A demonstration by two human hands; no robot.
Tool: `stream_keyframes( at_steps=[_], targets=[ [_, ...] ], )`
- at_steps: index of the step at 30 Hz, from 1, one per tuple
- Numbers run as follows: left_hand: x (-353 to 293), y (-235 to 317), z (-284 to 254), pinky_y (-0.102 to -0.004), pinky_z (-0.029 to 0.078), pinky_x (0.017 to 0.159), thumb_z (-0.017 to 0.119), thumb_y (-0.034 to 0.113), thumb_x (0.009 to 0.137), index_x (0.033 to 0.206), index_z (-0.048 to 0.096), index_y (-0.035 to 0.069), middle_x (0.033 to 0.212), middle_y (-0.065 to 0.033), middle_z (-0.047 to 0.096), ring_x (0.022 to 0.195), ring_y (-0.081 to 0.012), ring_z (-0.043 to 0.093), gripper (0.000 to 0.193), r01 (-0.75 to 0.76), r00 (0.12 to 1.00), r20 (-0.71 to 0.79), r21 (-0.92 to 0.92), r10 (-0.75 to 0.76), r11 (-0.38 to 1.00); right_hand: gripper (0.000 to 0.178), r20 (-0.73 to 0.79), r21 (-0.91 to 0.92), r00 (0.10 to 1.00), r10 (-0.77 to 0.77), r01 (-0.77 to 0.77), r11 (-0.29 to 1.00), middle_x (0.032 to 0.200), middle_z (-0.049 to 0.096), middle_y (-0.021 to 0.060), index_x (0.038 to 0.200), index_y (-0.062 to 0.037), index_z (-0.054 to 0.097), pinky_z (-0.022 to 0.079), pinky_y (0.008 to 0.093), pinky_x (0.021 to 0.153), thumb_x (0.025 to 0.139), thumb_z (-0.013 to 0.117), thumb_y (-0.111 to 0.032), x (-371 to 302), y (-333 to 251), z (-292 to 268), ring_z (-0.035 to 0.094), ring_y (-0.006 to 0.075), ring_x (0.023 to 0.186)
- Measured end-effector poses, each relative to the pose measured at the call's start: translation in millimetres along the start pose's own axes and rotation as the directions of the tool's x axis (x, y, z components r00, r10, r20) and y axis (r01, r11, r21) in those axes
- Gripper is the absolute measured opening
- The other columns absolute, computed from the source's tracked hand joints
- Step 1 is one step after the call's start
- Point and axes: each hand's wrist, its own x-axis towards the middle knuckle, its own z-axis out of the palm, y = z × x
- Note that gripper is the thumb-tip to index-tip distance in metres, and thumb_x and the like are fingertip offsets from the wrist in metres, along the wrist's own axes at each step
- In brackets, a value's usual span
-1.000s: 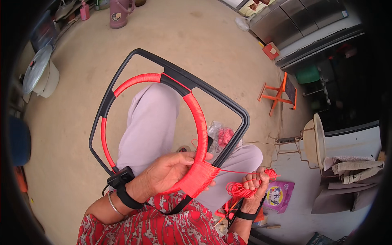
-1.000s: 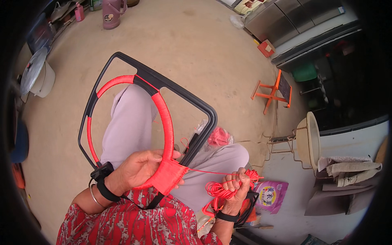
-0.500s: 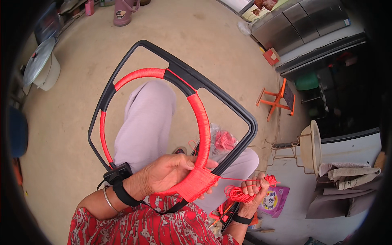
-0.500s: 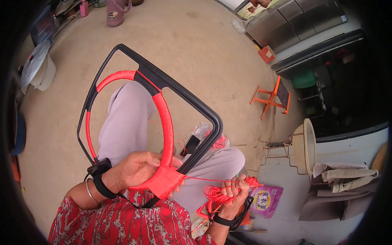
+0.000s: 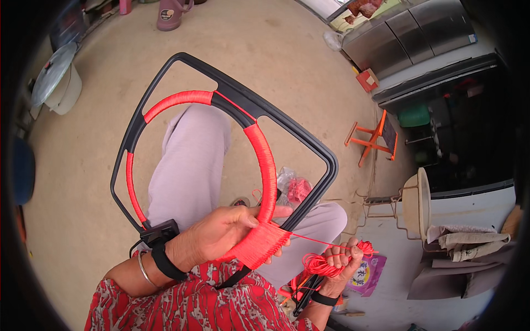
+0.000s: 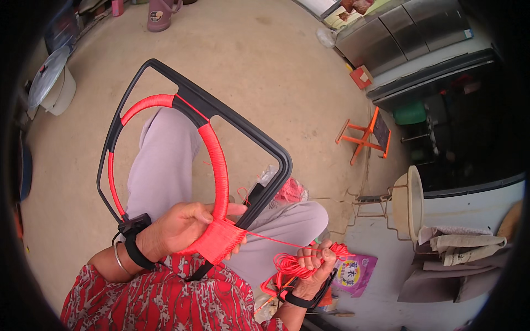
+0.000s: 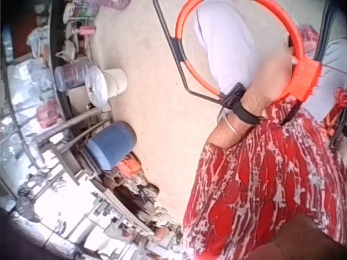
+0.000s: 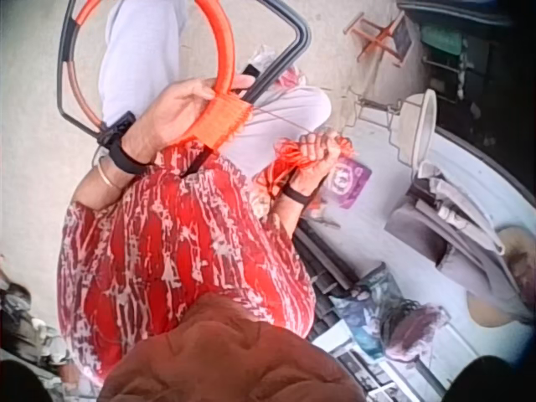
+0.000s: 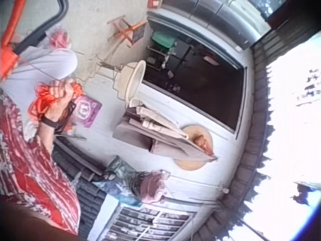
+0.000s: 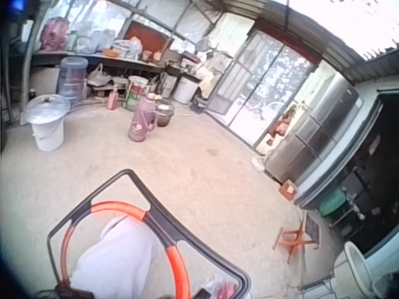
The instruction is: Wrapping a red cord or string tightly around a black and red frame.
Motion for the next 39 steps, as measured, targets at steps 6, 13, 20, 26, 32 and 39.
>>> stream_keyframes(
  at_steps=[6, 13, 20, 26, 32, 39],
  targets=[
    [0.9, -3.9, -10.9, -0.0473, 0.046, 0.096, 0.042, 0.015, 0.088, 0.145, 0.027, -0.001, 0.127, -0.0296, 0.049, 0.107, -0.0379, 0.058, 0.061, 0.006, 0.979, 0.204, -0.167, 0.028, 0.986, 0.029, -0.043, -0.012, 0.999, 0.006, -0.007, 1.0, 0.042, 0.035, -0.0053, 0.061, -0.0121, 0.037, 0.035, 0.0251, 0.037, 0.085, 0.053, -0.014, 4.4, -0.1, 1.5, 0.032, 0.0078, 0.036],
    [0.4, -3.0, -11.7, -0.0527, 0.044, 0.093, 0.043, 0.017, 0.083, 0.135, 0.045, 0.001, 0.123, -0.0335, 0.05, 0.108, -0.0454, 0.055, 0.054, 0.008, 0.994, 0.106, -0.152, 0.008, 0.988, 0.028, -0.038, -0.009, 0.999, 0.018, -0.019, 1.0, 0.042, 0.036, -0.005, 0.061, -0.0119, 0.038, 0.036, 0.0252, 0.037, 0.085, 0.053, -0.014, 5.1, -0.9, 3.7, 0.033, 0.0081, 0.036],
    [0.1, 0.5, -9.4, -0.0534, 0.047, 0.088, 0.042, 0.015, 0.079, 0.125, 0.048, -0.007, 0.114, -0.0321, 0.056, 0.099, -0.0458, 0.059, 0.051, 0.043, 0.999, 0.021, -0.162, -0.04, 0.986, 0.027, -0.044, -0.015, 0.999, -0.005, 0.004, 1.0, 0.044, 0.037, -0.0045, 0.063, -0.0114, 0.039, 0.036, 0.0255, 0.038, 0.085, 0.054, -0.013, 1.3, -0.4, 0.2, 0.034, 0.0085, 0.036],
    [0.7, -1.2, -8.1, -0.0527, 0.048, 0.087, 0.042, 0.014, 0.079, 0.125, 0.049, -0.007, 0.113, -0.032, 0.056, 0.098, -0.0448, 0.06, 0.051, 0.053, 0.998, -0.025, -0.137, -0.057, 0.989, 0.027, -0.061, 0.005, 0.998, -0.023, 0.023, 1.0, 0.044, 0.037, -0.0043, 0.063, -0.0114, 0.038, 0.036, 0.0254, 0.038, 0.086, 0.053, -0.013, -2.9, -2.4, 0.1, 0.034, 0.0088, 0.037],
    [-0.4, -6.2, -10.7, -0.0527, 0.047, 0.089, 0.043, 0.016, 0.082, 0.131, 0.046, -0.003, 0.118, -0.0315, 0.053, 0.102, -0.0446, 0.058, 0.053, 0.026, 1.0, 0.014, -0.164, -0.024, 0.986, 0.026, -0.035, -0.002, 0.999, -0.002, 0.002, 1.0, 0.043, 0.037, -0.0042, 0.063, -0.0114, 0.039, 0.036, 0.0263, 0.038, 0.085, 0.053, -0.013, -2.5, -2.1, -3.8, 0.034, 0.0091, 0.037],
    [-6.3, -7.2, -12.4, -0.0536, 0.045, 0.093, 0.043, 0.018, 0.086, 0.137, 0.041, 0.001, 0.125, -0.033, 0.049, 0.107, -0.0447, 0.056, 0.054, -0.013, 0.999, 0.047, -0.124, 0.019, 0.992, 0.026, -0.059, 0.021, 0.998, 0.006, -0.005, 1.0, 0.043, 0.038, -0.0042, 0.063, -0.0112, 0.04, 0.037, 0.0272, 0.038, 0.084, 0.054, -0.013, -0.8, 1.4, -0.3, 0.034, 0.009, 0.036]
  ],
)
